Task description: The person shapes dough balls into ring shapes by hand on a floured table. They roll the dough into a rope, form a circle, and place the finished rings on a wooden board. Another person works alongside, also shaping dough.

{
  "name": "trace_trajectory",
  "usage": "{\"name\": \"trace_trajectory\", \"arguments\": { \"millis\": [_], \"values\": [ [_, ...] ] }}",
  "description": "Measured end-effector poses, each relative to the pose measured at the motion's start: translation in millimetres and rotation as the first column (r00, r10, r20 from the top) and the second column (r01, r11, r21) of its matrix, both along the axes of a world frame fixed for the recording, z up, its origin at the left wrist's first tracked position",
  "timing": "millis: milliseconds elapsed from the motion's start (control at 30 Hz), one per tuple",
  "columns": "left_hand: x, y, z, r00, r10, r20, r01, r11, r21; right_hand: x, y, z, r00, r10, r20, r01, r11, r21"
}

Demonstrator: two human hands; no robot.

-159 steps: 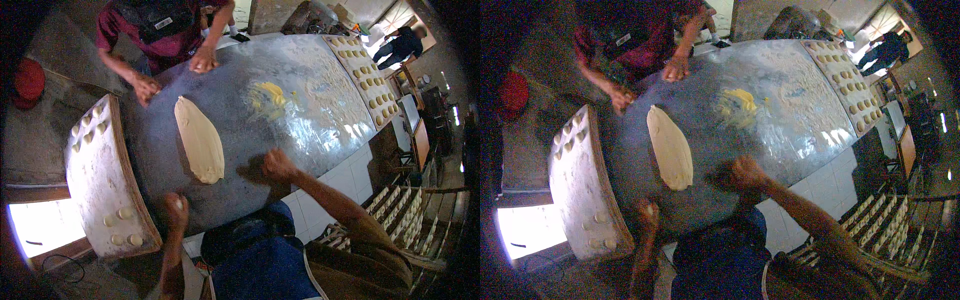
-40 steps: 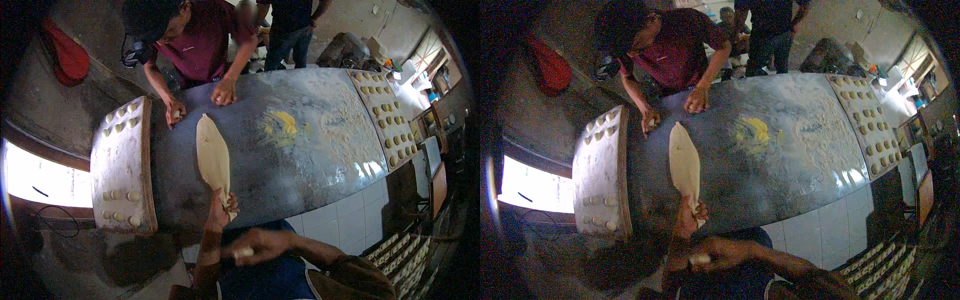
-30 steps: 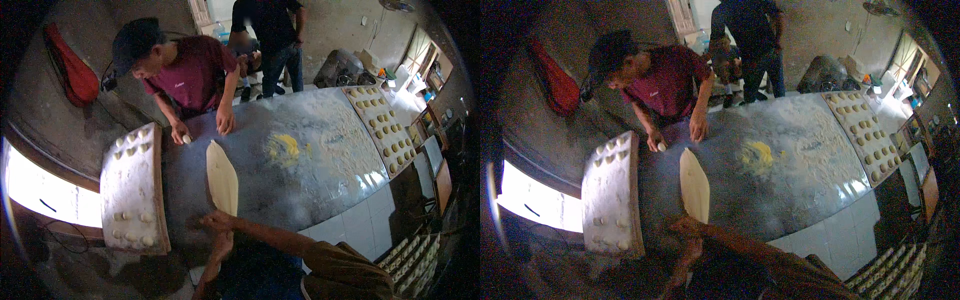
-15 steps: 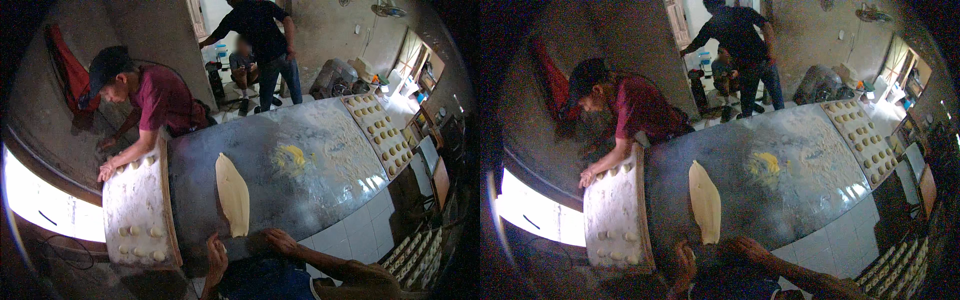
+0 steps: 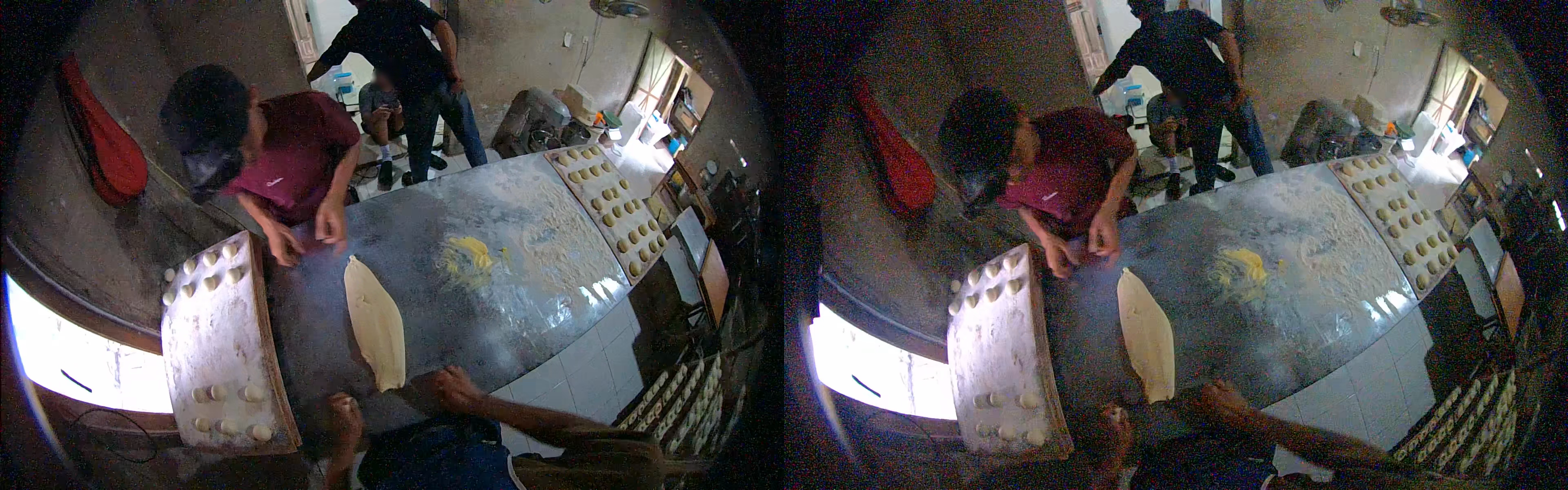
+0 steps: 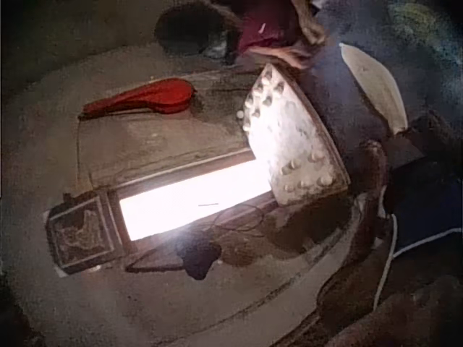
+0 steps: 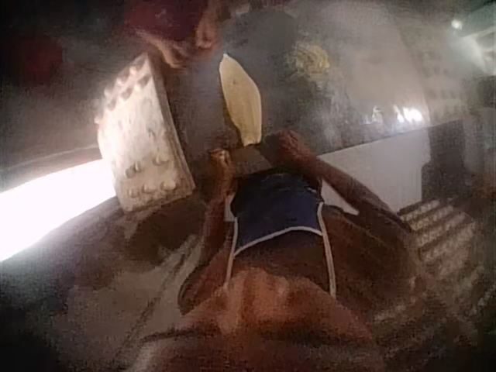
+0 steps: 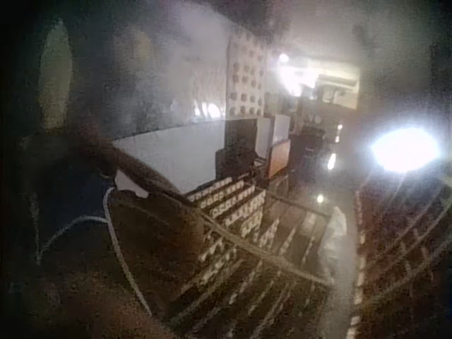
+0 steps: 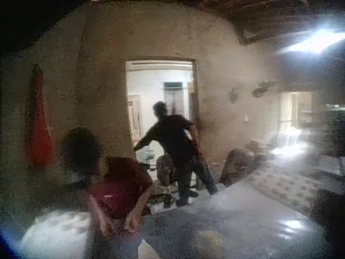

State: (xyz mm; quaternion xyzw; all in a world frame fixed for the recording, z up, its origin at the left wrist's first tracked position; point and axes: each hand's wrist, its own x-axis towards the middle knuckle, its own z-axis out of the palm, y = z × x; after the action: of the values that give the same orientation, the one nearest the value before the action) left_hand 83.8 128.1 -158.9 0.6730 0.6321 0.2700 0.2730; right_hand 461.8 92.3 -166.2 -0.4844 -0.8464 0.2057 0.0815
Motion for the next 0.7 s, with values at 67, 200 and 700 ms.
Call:
{"name": "trace_trajectory", "arguments": {
  "millis": [67, 200, 700],
  "values": [
    [-42.1, 33.4, 16.0, 0.993, 0.082, 0.087, -0.078, 0.996, -0.048, 16.0, 30.0, 24.6, 0.994, -0.006, 0.106, -0.013, 0.984, 0.18],
    [8.7, 57.0, 4.0, 0.95, 0.298, 0.092, -0.31, 0.935, 0.175, -60.4, 60.3, 98.9, 0.981, -0.146, 0.127, 0.138, 0.988, 0.07],
    [25.3, 3.0, 47.8, 0.987, -0.094, -0.128, 0.132, 0.933, 0.335, -44.8, 42.6, 23.9, 0.978, -0.139, -0.156, 0.137, 0.99, -0.022]
  ]
}}
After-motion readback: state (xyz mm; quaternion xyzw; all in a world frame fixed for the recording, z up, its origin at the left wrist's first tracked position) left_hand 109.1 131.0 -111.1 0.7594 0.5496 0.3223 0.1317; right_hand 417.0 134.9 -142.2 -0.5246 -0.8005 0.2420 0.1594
